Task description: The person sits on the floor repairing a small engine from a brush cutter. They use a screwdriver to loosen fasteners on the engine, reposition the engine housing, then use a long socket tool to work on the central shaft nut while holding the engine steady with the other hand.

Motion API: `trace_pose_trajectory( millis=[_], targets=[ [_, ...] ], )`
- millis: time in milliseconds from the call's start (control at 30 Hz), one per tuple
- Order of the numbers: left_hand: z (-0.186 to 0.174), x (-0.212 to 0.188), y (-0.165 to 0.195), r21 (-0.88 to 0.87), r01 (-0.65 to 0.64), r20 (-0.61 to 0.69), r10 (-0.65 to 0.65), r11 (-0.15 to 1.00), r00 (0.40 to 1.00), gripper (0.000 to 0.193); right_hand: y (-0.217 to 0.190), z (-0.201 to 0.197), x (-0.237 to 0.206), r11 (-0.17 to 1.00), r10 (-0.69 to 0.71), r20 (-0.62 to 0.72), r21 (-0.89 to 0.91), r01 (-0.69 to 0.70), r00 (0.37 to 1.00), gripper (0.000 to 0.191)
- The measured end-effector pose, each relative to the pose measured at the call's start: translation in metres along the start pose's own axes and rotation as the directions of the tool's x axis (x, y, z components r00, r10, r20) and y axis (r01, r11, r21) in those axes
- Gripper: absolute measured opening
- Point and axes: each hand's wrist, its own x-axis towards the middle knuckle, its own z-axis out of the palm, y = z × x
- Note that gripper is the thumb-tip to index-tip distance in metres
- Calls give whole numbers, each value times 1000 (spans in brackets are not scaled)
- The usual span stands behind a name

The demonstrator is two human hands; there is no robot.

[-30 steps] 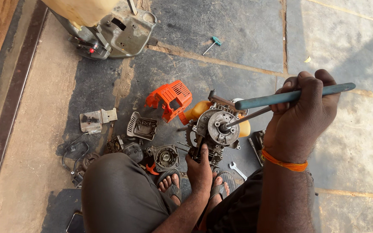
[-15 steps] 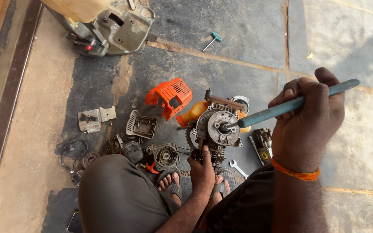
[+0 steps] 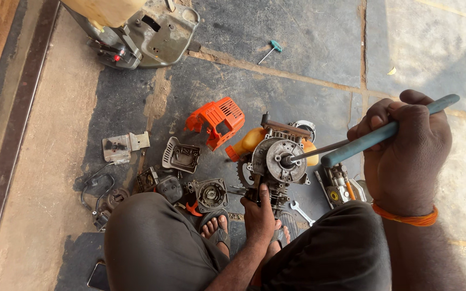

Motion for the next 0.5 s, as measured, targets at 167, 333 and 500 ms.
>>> trace_pose_trajectory(
  millis=[167, 333, 500],
  targets=[
    [8, -8, 3, -65, -62, -81, 56, 996, 995, 88, -5, 0, 5, 993, 74, -34, 91, -71, 997, 35],
    [-3, 10, -1, 39, -101, -83, 104, 994, 991, 88, -10, 29, -6, 991, -55, -97, 113, 66, 994, 33],
    [-15, 28, -1, 64, -239, -98, 245, 969, 965, 94, -6, 48, -21, 990, 53, 58, 128, -60, 997, 55]
  ],
)
